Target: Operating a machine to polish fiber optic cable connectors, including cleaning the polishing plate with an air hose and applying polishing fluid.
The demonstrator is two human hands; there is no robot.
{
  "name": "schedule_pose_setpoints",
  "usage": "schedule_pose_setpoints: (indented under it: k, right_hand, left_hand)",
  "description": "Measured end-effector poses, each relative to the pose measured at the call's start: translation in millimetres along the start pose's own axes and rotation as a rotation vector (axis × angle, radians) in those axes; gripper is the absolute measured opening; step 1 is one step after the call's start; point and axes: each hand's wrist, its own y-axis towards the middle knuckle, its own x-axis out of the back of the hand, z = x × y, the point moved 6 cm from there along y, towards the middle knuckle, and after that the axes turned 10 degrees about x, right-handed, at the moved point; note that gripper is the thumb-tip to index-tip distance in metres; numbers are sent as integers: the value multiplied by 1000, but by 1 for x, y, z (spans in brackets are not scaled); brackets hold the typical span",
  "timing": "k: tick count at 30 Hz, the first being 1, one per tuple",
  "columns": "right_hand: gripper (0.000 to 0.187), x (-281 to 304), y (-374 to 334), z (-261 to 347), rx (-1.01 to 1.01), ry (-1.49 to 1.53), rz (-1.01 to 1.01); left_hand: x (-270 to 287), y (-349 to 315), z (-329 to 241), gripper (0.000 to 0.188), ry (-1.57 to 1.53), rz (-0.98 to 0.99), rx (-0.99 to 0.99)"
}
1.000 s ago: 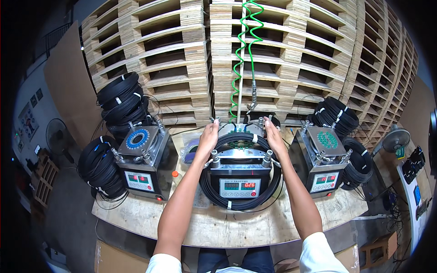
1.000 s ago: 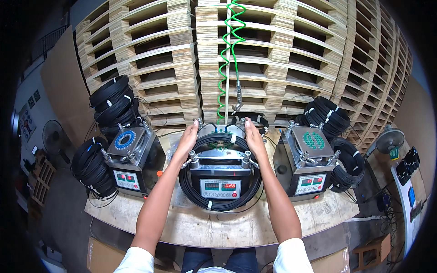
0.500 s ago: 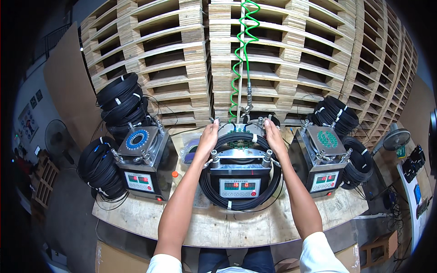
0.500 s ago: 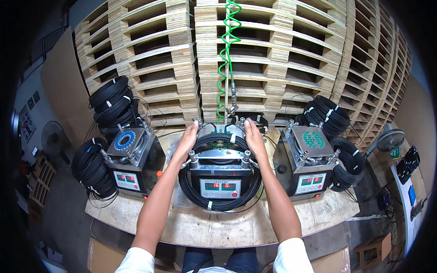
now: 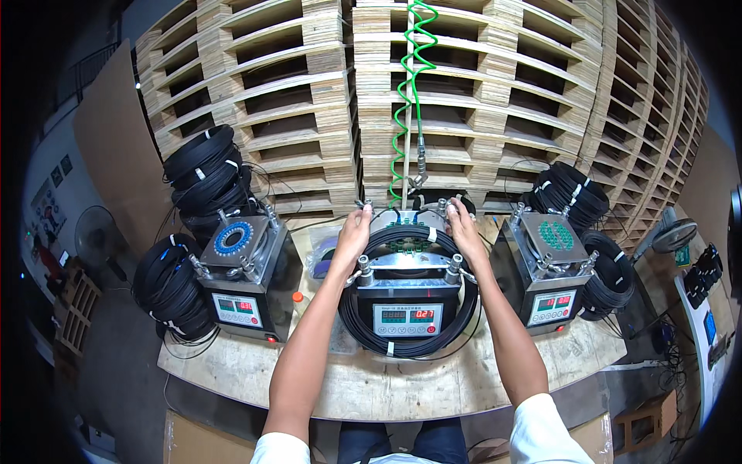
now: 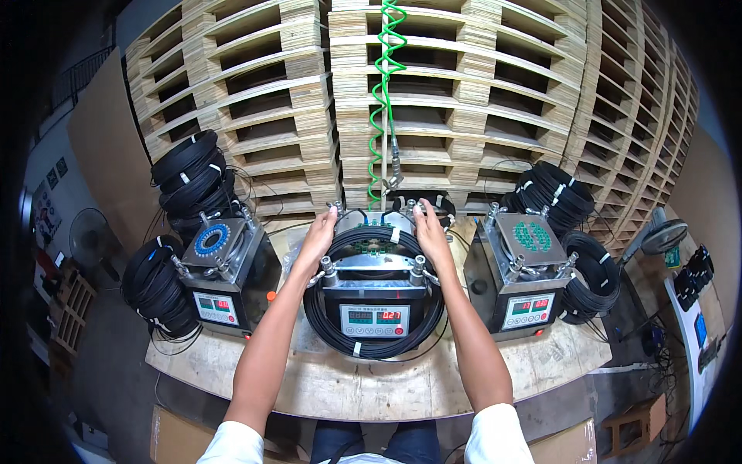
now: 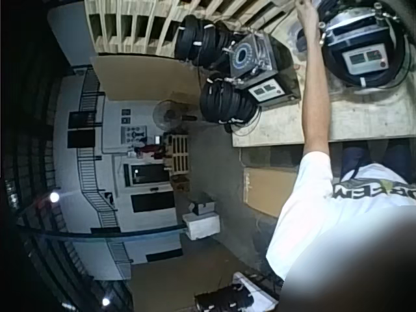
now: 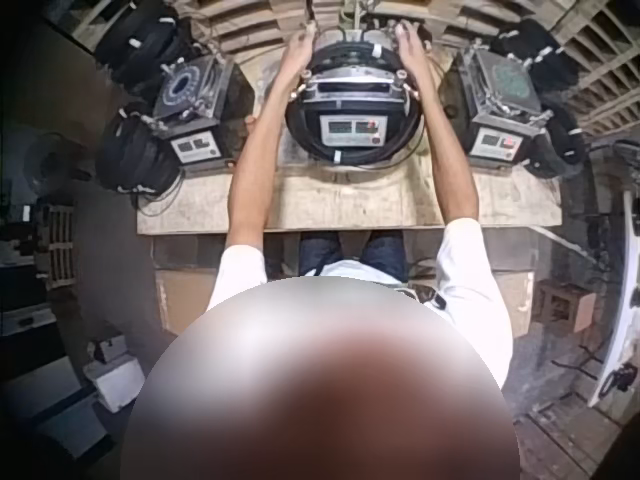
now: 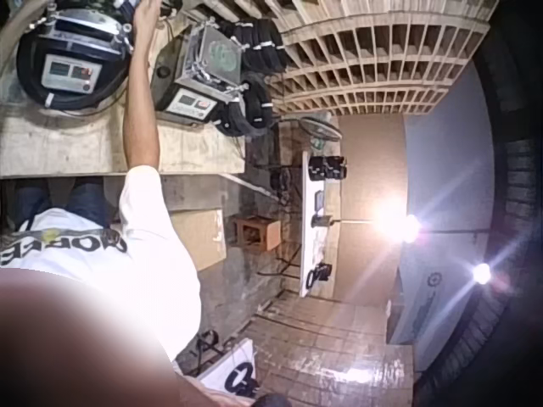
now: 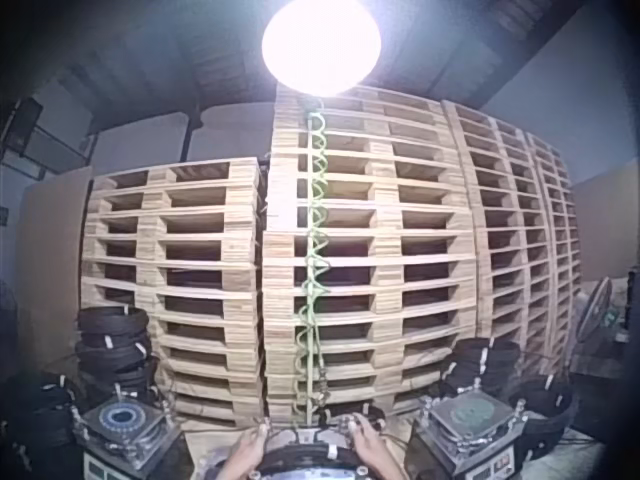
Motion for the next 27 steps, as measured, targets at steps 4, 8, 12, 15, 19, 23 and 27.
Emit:
schedule_pose_setpoints:
  k: [4,8,12,15,19,23,27]
  right_hand:
    - [58,-5,1,3,-65,-63,34]
    - [57,-5,1,-1,-26,-82,37]
    - [56,3,1,1,156,-97,-19]
    - [57,-1,-1,6,105,-28,9]
    - [58,-9,-3,12,-97,62,75]
    - [60,-5,0,1,-78,60,16]
    - [67,-1,3,-8,21,-57,3]
  left_hand:
    - [4,9,8,81,4,46,-8]
    - [3,8,8,83,19,47,-23]
    - [-2,4,2,81,18,40,14]
    - [2,1,2,79,14,19,28]
    - [8,6,7,77,-16,8,33]
    - [2,7,5,78,-36,49,12]
    - [0,7,6,79,-36,53,17]
